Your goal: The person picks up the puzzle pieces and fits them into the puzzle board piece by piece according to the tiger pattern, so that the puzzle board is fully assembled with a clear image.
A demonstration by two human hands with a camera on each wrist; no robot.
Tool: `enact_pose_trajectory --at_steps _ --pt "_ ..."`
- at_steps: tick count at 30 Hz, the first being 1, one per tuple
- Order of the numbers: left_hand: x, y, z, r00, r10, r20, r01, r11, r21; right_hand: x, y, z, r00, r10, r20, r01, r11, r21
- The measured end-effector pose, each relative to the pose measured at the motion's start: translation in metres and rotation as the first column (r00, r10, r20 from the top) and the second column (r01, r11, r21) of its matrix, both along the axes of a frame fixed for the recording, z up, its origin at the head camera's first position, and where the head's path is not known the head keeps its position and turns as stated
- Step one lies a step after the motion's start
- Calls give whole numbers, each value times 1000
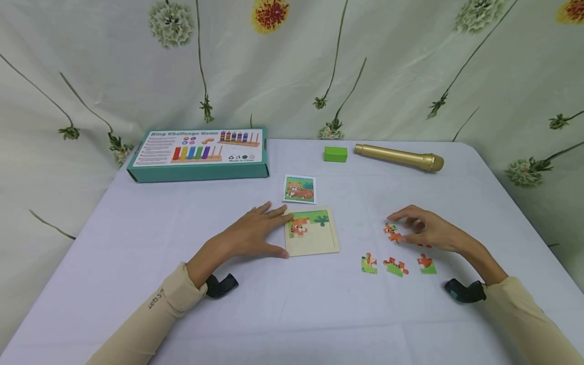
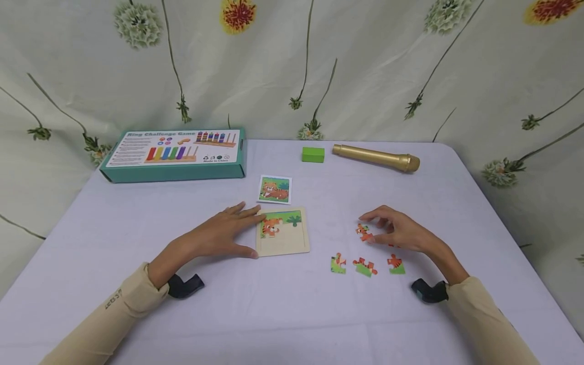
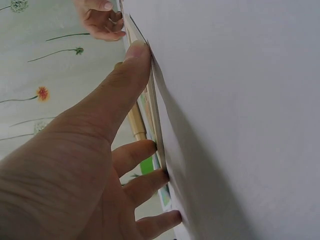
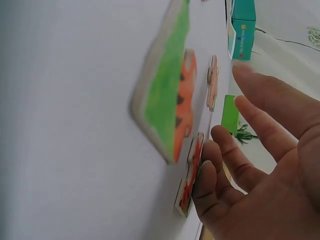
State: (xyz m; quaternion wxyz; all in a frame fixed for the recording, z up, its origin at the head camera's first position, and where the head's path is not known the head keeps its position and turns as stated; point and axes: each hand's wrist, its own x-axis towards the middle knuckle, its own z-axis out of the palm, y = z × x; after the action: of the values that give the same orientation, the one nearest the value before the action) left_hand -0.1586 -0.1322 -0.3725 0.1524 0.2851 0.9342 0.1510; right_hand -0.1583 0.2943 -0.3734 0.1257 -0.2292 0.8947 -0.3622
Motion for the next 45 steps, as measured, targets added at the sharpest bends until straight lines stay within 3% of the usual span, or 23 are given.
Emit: enact_pose_trajectory --at_steps 11,22,45 --pt "1 0 0 1000 0 2 0 1000 0 -2 -6 -3 1000 16 -15 -14 996 90" --pt "0 1 1 1000 6 2 -6 1000 -5 -3 -6 -5 996 47 -70 -42 997 65" --pt "1 2 1 1000 1 -7 -1 1000 -10 -3 -6 -6 996 42 -73 -37 997 66"
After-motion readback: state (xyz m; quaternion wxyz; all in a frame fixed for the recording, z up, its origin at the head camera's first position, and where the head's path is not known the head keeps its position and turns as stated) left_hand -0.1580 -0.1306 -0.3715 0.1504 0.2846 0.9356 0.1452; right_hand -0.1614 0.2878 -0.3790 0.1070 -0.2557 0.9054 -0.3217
